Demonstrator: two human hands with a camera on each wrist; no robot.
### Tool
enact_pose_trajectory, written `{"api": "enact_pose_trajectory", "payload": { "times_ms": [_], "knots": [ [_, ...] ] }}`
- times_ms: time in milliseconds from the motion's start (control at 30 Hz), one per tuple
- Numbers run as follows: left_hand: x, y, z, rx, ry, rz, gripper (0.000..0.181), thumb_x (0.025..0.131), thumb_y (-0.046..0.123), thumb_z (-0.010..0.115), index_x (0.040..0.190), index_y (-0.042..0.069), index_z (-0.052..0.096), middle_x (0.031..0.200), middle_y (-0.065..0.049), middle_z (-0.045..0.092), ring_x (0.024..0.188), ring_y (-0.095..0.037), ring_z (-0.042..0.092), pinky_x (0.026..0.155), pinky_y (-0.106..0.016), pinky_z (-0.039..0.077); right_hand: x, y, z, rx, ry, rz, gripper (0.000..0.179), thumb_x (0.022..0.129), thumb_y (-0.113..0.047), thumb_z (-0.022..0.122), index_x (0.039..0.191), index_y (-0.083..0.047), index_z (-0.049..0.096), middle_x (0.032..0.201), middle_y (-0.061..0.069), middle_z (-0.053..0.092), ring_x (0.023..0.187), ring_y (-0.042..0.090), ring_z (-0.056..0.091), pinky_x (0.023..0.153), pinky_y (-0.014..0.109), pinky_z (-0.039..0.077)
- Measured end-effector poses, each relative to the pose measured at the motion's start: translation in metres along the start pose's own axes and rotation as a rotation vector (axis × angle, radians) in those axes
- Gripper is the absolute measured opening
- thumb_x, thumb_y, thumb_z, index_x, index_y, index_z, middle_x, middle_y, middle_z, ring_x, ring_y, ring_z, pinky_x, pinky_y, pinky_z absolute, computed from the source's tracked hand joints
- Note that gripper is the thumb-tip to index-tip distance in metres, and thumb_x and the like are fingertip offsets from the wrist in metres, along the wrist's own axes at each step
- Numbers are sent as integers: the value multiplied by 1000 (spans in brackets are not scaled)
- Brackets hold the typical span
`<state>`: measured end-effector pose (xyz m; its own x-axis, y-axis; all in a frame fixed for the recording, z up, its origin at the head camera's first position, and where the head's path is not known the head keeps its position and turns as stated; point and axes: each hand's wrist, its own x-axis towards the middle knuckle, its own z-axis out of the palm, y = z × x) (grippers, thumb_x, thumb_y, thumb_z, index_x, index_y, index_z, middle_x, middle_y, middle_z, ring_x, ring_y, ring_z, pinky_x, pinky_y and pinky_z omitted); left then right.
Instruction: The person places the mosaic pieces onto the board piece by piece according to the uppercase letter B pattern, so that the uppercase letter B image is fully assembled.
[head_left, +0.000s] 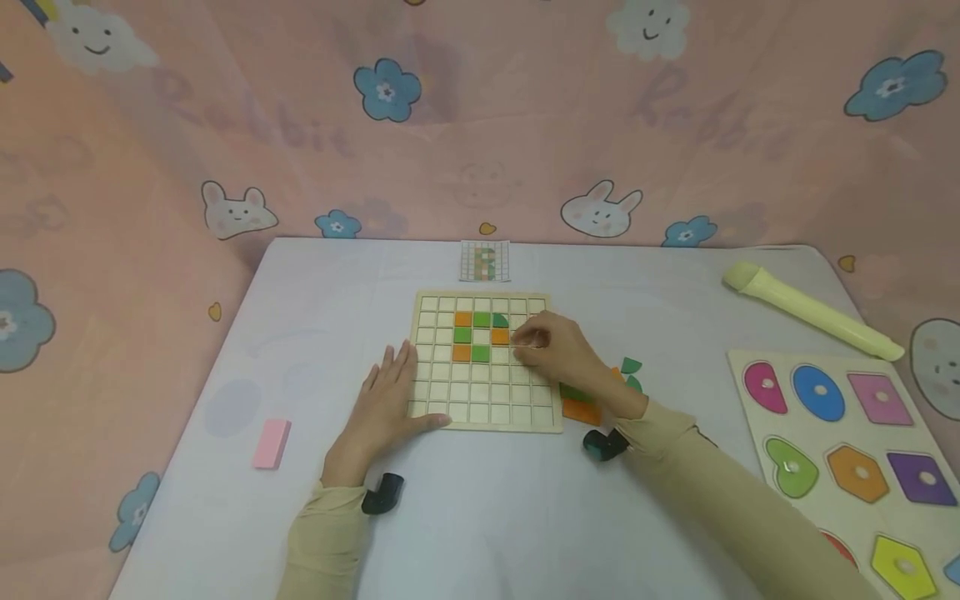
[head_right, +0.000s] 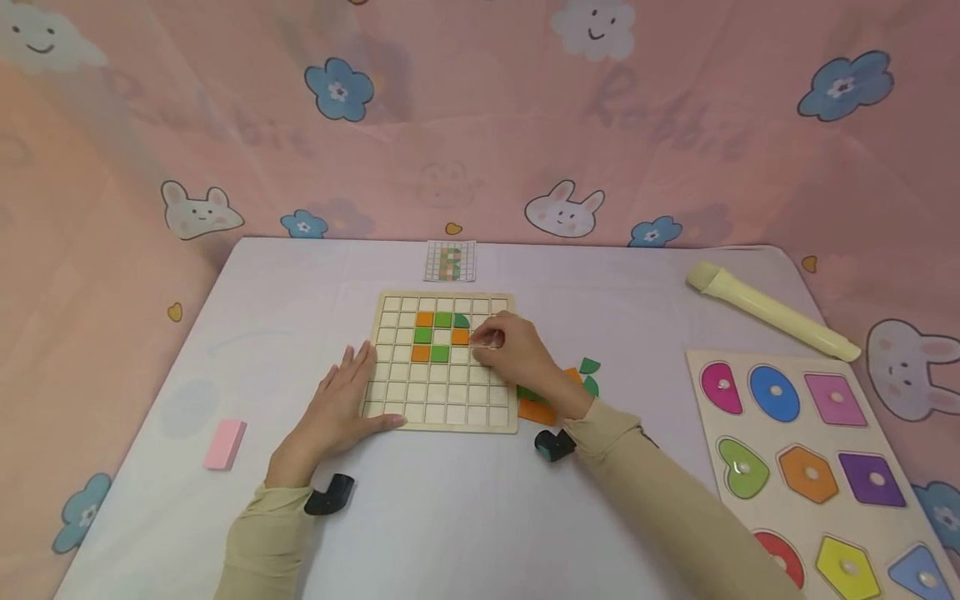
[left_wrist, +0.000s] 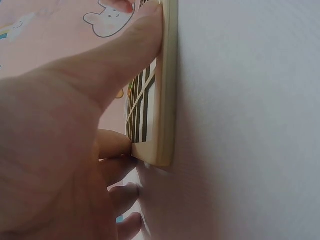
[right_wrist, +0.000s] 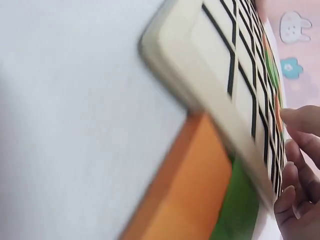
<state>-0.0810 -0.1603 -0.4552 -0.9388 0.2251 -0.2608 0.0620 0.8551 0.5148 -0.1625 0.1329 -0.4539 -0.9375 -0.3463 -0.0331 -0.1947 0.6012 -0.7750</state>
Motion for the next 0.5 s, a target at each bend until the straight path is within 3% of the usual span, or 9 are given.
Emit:
{"api": "enact_pose_trajectory", "payload": {
  "times_ms": [200, 367, 500],
  "knots": [
    [0, 1, 1, 0, 3, -3, 123, 87, 51, 85, 169, 0, 9, 179, -13, 3, 167, -35, -4, 136, -57, 4, -18, 20, -33, -94, -17, 64, 15, 93, -12, 80, 107, -7, 78, 111, 13, 67, 103, 29, 54, 90, 39, 46],
    [1, 2, 1, 6, 5, -10, 124, 86, 51, 85, 169, 1, 8, 179, -13, 2, 167, -35, -4, 136, -56, 4, -38, 38, -63, -154, -131, 127, 35, 92, -20, 83, 122, -7, 73, 129, 18, 61, 120, 37, 49, 108, 58, 45],
    [1, 2, 1, 5, 5, -17, 124, 86, 51, 85, 169, 1, 8, 179, -12, 2, 167, -34, -5, 136, -56, 4, -52, 50, -87, -167, -216, 147, 51, 88, -26, 88, 131, -7, 70, 139, 23, 54, 125, 42, 44, 108, 67, 44]
  ]
}}
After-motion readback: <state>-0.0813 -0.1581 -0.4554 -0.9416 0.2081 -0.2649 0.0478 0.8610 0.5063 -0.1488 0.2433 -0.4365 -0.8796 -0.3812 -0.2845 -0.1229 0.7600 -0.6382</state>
